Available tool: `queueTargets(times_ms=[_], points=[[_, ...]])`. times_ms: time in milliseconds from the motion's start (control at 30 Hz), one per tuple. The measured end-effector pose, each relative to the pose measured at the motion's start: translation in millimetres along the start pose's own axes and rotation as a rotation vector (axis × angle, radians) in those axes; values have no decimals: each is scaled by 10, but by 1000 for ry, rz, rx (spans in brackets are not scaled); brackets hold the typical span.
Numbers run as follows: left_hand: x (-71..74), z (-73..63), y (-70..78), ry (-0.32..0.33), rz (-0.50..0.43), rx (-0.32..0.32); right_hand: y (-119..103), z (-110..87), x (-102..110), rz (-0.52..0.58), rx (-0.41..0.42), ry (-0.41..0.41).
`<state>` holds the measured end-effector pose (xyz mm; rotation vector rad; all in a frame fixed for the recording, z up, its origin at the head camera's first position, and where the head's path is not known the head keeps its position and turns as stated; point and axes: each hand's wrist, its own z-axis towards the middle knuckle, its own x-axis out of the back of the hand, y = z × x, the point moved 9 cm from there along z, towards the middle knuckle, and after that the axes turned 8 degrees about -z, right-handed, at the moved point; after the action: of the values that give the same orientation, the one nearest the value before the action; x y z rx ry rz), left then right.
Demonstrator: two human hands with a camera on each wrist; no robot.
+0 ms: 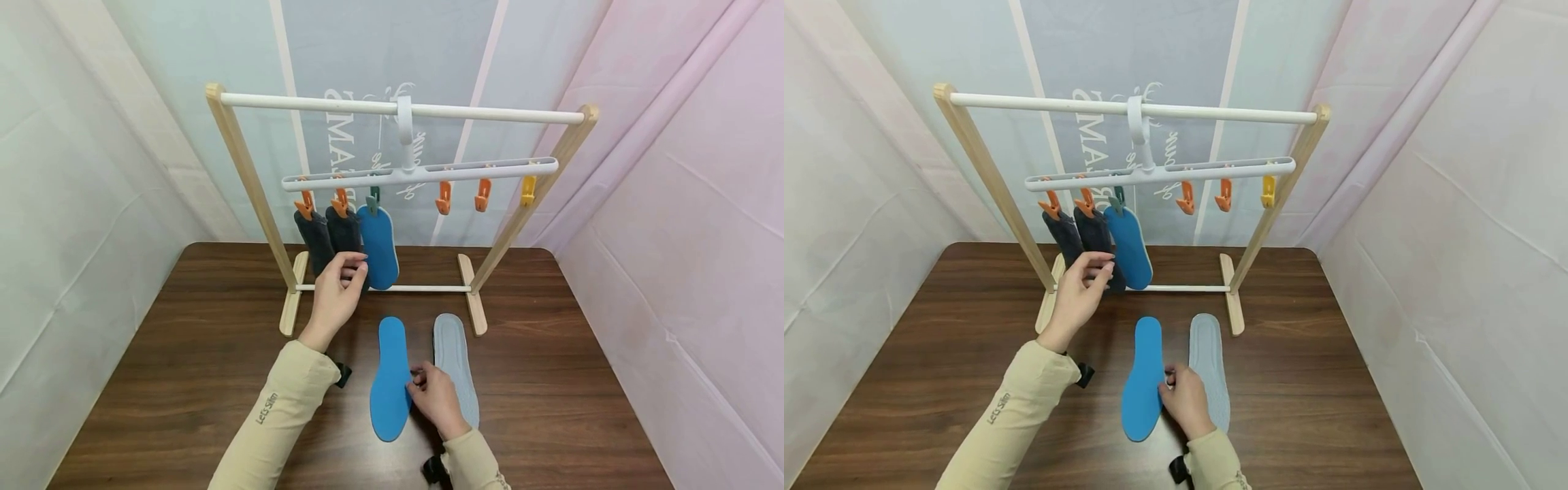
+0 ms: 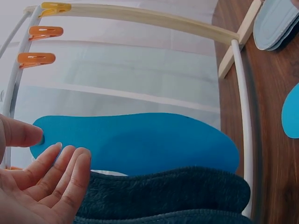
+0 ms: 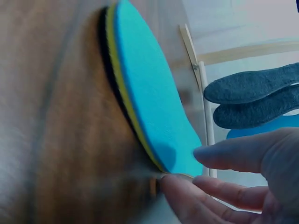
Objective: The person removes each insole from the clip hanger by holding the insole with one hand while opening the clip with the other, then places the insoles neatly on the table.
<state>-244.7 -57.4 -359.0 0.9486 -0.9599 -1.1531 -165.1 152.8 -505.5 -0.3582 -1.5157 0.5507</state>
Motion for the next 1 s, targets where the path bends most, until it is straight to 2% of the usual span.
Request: queueTargets(times_ms=[100, 200, 333, 533, 800, 1000], points=[[13, 5, 4, 5, 3, -2, -17, 79, 73, 6, 20, 44], [33, 12, 12, 14, 5, -6, -60, 164, 146, 31, 76, 87], [35, 16, 34, 16, -5, -5, -102, 283, 218, 120, 129, 123], [8, 17, 77, 23, -8, -17, -142, 482, 288, 246, 112, 127], [3, 25, 80, 19, -17, -26, -239, 710, 319, 284, 96, 111], [26, 32, 144, 14, -2, -78, -314, 884, 344, 314, 96, 125]])
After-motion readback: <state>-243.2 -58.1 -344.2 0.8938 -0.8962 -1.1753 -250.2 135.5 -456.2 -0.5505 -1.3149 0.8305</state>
